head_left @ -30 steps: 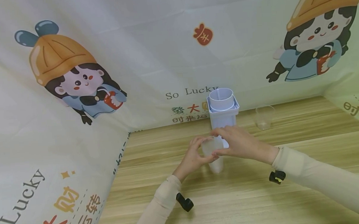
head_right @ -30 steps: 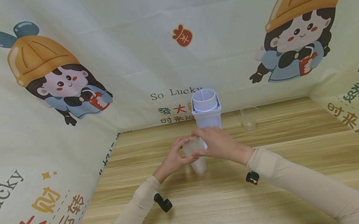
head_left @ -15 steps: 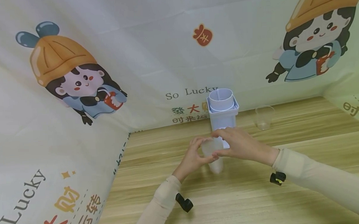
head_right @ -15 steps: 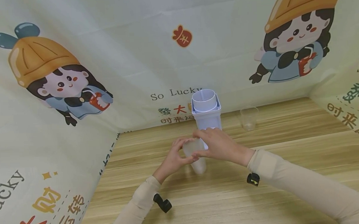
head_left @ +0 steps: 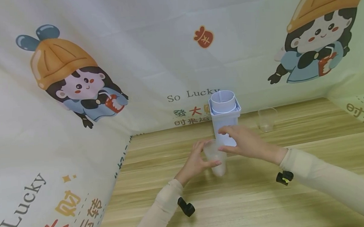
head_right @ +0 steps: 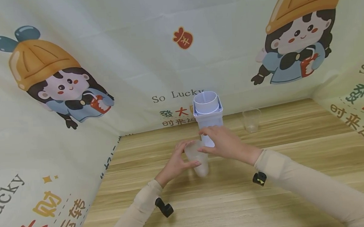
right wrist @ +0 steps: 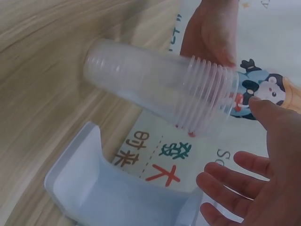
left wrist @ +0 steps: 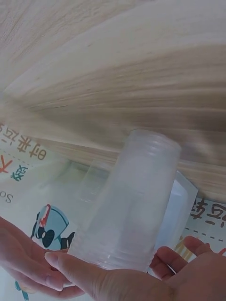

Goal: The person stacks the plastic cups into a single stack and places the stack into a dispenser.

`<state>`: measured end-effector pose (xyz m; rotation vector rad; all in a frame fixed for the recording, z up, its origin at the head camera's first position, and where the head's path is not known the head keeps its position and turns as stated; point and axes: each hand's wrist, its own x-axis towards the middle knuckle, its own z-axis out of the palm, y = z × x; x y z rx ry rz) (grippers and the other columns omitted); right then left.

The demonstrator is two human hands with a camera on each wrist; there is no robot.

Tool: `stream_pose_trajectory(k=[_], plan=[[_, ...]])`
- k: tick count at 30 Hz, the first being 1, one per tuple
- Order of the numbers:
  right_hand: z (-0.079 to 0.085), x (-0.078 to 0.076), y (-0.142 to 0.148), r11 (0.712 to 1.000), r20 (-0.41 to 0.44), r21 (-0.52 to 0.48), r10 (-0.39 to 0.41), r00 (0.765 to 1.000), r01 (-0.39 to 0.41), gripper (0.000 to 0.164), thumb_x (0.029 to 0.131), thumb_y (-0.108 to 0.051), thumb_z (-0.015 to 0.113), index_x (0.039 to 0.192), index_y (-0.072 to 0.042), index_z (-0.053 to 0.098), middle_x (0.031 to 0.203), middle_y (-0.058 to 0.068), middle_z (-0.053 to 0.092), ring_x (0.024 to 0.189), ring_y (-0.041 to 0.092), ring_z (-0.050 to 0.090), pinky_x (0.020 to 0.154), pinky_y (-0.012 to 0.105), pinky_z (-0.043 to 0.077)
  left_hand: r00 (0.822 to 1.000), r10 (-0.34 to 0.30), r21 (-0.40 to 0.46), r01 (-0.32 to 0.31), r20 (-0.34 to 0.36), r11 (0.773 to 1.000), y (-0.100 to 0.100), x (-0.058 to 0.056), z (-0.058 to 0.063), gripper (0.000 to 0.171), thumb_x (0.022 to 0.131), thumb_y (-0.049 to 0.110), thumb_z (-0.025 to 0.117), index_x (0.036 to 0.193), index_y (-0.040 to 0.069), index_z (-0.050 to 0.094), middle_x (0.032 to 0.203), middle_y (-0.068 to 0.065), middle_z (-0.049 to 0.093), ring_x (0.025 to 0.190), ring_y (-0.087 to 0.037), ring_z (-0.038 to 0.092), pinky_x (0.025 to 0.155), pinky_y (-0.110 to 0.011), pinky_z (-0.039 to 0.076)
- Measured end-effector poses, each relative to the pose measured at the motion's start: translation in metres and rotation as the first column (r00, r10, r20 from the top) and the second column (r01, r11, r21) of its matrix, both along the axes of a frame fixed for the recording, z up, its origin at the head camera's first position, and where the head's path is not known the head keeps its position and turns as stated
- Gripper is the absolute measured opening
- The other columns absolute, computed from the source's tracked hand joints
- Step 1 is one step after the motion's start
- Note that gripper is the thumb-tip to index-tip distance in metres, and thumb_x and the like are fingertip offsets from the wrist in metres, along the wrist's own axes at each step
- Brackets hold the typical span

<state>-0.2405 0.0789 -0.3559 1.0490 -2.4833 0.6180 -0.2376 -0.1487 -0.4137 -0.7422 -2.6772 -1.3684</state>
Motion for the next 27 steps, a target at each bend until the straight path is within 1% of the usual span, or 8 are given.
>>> stream_pose_trajectory(k=[4, 7, 10, 12, 17, 20, 23, 27], plan=[[0.003, -0.006, 0.011, 1.000, -0.029, -0.016, -0.023, 0.999, 0.022, 0.051, 0.084, -0.036, 0.078, 0.120, -0.004, 0.061, 0.106, 0.012, 0.072, 0.091, 0.026, 0.070, 0.078, 0.042, 0.058, 1.000, -0.002, 0.027, 0.002, 0.000, 1.000, 0.002, 0.000, 0.005, 0.080, 0.079, 0.027, 0.084, 0.147, 0.013, 0.043, 0.147, -0.010, 0.046, 0.137, -0.028, 0.038, 0.111, -0.050, 0.037], [0.008, -0.009, 0.019, 0.998, 0.003, -0.018, -0.065, 0.998, 0.065, 0.049, 0.086, -0.034, 0.076, 0.120, -0.003, 0.061, 0.109, 0.014, 0.072, 0.092, 0.028, 0.070, 0.080, 0.044, 0.058, 1.000, -0.002, 0.041, 0.003, -0.023, 0.999, 0.003, -0.001, 0.008, 0.078, 0.080, 0.024, 0.083, 0.146, 0.010, 0.043, 0.145, -0.012, 0.047, 0.136, -0.028, 0.039, 0.111, -0.048, 0.037], [0.012, -0.012, 0.030, 0.992, 0.057, -0.042, -0.116, 0.992, 0.118, 0.044, 0.089, -0.032, 0.073, 0.120, -0.003, 0.061, 0.111, 0.015, 0.071, 0.094, 0.029, 0.068, 0.082, 0.046, 0.056, 0.999, 0.007, 0.035, -0.006, -0.040, 0.999, 0.005, -0.001, 0.008, 0.073, 0.080, 0.022, 0.083, 0.143, 0.010, 0.048, 0.145, -0.012, 0.048, 0.136, -0.027, 0.040, 0.112, -0.047, 0.036], [0.015, -0.015, 0.039, 0.985, 0.065, -0.072, -0.151, 0.986, 0.156, 0.039, 0.090, -0.030, 0.072, 0.118, -0.004, 0.062, 0.110, 0.014, 0.071, 0.094, 0.029, 0.067, 0.081, 0.046, 0.056, 0.999, 0.013, 0.029, -0.011, -0.051, 1.000, 0.006, -0.001, 0.007, 0.069, 0.081, 0.022, 0.082, 0.141, 0.011, 0.050, 0.145, -0.013, 0.049, 0.136, -0.027, 0.040, 0.113, -0.047, 0.035], [0.019, -0.025, 0.061, 0.963, -0.007, -0.152, -0.225, 0.974, 0.221, 0.029, 0.092, -0.025, 0.070, 0.111, -0.004, 0.065, 0.102, 0.015, 0.073, 0.090, 0.030, 0.066, 0.077, 0.046, 0.054, 0.998, 0.009, 0.049, -0.006, -0.060, 0.999, 0.009, -0.001, 0.005, 0.065, 0.082, 0.021, 0.081, 0.139, 0.009, 0.052, 0.146, -0.016, 0.048, 0.137, -0.029, 0.040, 0.115, -0.050, 0.033], [0.020, -0.030, 0.073, 0.950, -0.031, -0.179, -0.267, 0.963, 0.258, 0.028, 0.093, -0.025, 0.069, 0.109, -0.002, 0.065, 0.099, 0.017, 0.073, 0.090, 0.031, 0.067, 0.077, 0.047, 0.054, 0.998, 0.009, 0.063, -0.006, -0.054, 0.998, 0.010, -0.001, 0.004, 0.064, 0.082, 0.021, 0.081, 0.138, 0.006, 0.052, 0.146, -0.017, 0.047, 0.137, -0.030, 0.040, 0.115, -0.051, 0.033], [0.020, -0.036, 0.085, 0.934, -0.019, -0.183, -0.316, 0.949, 0.307, 0.029, 0.093, -0.025, 0.068, 0.111, -0.002, 0.065, 0.102, 0.018, 0.073, 0.092, 0.032, 0.067, 0.077, 0.049, 0.054, 0.999, 0.018, 0.070, -0.015, -0.044, 0.997, 0.010, -0.001, 0.003, 0.065, 0.081, 0.021, 0.082, 0.137, 0.005, 0.052, 0.147, -0.016, 0.047, 0.138, -0.029, 0.039, 0.115, -0.051, 0.032], [0.018, -0.043, 0.098, 0.918, 0.024, -0.167, -0.362, 0.932, 0.361, 0.033, 0.093, -0.026, 0.068, 0.114, -0.001, 0.063, 0.108, 0.021, 0.071, 0.097, 0.036, 0.066, 0.081, 0.053, 0.053, 0.999, 0.021, 0.078, -0.018, -0.032, 0.997, 0.009, -0.001, 0.003, 0.064, 0.081, 0.022, 0.082, 0.137, 0.006, 0.053, 0.147, -0.013, 0.048, 0.138, -0.029, 0.039, 0.115, -0.052, 0.032]])
